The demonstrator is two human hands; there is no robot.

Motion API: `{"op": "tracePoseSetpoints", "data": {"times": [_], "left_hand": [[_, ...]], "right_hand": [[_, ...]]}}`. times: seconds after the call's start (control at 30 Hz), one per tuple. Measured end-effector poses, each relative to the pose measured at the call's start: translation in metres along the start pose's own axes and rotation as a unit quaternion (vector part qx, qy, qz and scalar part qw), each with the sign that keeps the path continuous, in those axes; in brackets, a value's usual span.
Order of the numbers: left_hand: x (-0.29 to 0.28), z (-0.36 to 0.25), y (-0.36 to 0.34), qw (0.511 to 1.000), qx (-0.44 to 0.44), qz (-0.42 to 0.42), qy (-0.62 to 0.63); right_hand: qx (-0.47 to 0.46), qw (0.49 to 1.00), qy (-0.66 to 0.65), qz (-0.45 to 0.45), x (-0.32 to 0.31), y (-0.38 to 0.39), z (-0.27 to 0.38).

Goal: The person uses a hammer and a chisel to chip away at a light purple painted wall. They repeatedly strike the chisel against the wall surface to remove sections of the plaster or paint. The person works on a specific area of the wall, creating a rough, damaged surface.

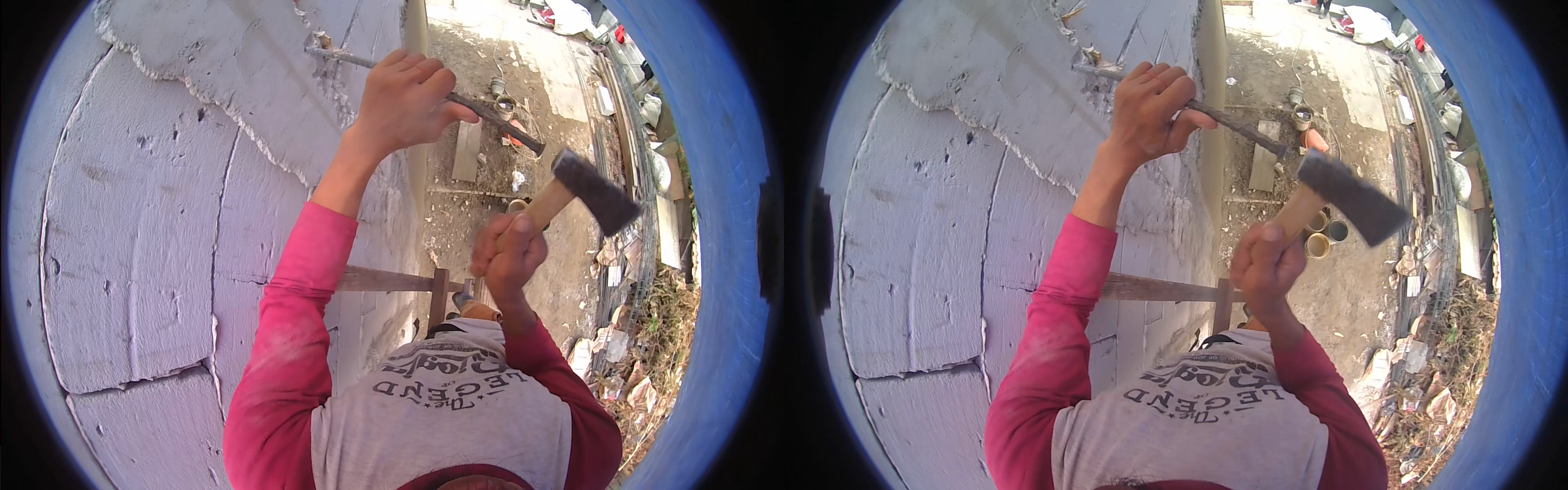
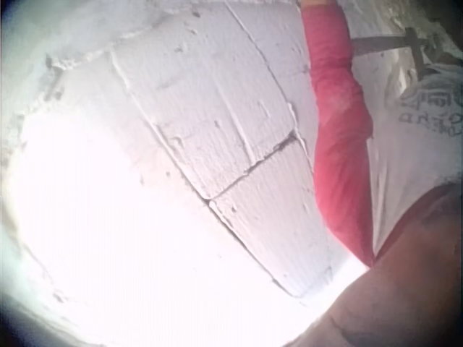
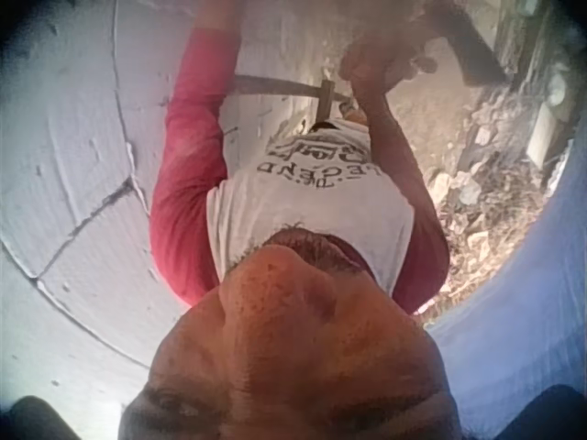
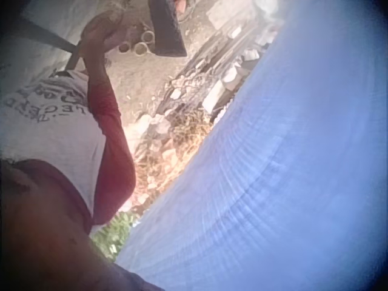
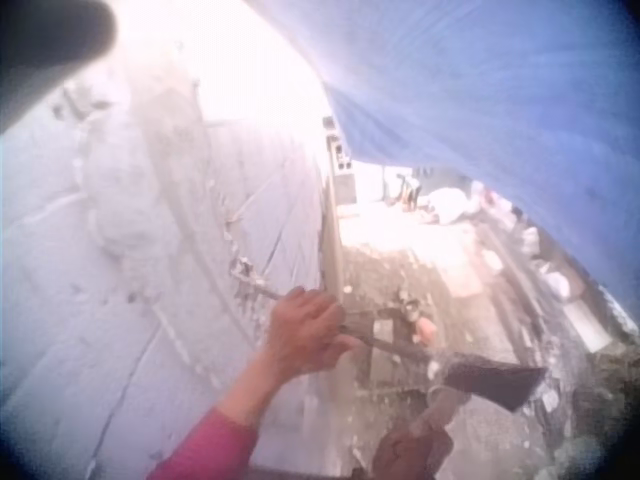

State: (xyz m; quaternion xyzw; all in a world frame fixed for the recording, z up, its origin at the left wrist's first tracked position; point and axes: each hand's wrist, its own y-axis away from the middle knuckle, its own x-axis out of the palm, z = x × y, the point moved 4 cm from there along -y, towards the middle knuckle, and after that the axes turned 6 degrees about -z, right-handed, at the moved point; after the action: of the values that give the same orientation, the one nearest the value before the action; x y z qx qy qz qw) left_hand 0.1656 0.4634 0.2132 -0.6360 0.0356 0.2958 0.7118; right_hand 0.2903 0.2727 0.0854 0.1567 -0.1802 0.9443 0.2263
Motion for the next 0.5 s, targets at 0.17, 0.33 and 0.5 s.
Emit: {"op": "tracePoseSetpoints", "data": {"times": [0.17,0.33,0.5], "left_hand": [[-0.012,0.002,0.004,1.0,-0.027,0.002,0.002],[-0.006,0.001,-0.003,0.999,-0.035,-0.002,0.019],[-0.01,0.029,0.019,0.994,-0.105,-0.013,0.018]], "right_hand": [[-0.04,0.975,-0.194,-0.103,-0.031,-0.031,0.069],[-0.236,0.959,0.103,-0.12,-0.024,-0.01,0.028],[-0.026,0.999,0.032,-0.024,-0.005,-0.012,0.025]]}}
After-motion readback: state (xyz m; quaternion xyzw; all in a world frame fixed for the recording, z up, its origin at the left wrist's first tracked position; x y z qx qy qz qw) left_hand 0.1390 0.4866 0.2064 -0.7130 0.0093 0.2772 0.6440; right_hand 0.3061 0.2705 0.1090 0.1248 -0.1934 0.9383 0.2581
